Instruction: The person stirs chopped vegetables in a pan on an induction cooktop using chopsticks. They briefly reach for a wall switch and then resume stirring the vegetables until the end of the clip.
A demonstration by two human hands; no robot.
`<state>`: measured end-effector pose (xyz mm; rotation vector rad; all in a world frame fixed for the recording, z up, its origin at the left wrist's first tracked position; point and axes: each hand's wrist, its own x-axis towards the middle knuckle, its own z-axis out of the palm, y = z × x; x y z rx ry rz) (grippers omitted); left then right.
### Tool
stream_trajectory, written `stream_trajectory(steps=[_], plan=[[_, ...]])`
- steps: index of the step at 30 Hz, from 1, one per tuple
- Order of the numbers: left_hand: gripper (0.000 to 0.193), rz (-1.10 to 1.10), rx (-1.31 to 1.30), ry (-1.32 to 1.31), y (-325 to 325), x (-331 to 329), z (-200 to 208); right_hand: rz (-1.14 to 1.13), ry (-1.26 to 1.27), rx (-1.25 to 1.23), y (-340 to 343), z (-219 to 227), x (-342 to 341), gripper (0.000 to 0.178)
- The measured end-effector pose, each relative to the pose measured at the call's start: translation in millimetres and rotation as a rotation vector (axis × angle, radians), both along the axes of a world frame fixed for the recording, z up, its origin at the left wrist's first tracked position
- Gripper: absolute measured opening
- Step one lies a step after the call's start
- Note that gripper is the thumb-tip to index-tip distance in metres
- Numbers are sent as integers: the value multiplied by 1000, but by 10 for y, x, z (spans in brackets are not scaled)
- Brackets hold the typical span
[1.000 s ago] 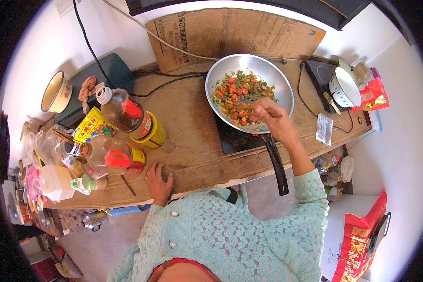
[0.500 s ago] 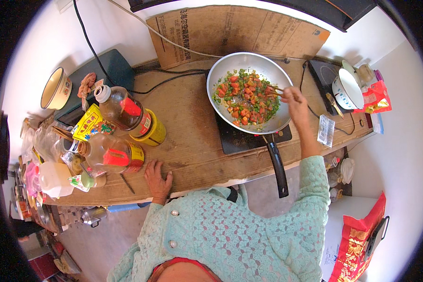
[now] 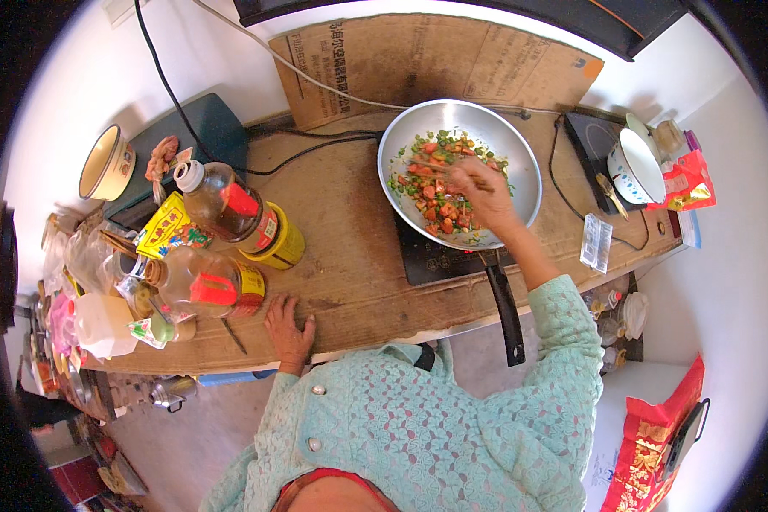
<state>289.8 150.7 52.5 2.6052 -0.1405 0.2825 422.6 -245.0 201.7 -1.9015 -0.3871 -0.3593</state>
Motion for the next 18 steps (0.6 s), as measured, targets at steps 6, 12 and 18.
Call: stream_trajectory(steps=[6, 12, 18], plan=[[49, -6, 0, -3, -20, -4, 33, -308, 179, 126, -722, 90, 64, 20], [49, -17, 21, -15, -1, 5, -3, -188, 103, -2, -594, -288, 200, 23], [50, -25, 12, -8, -22, 8, 42, 65, 336, -60, -525, 416, -244, 26]])
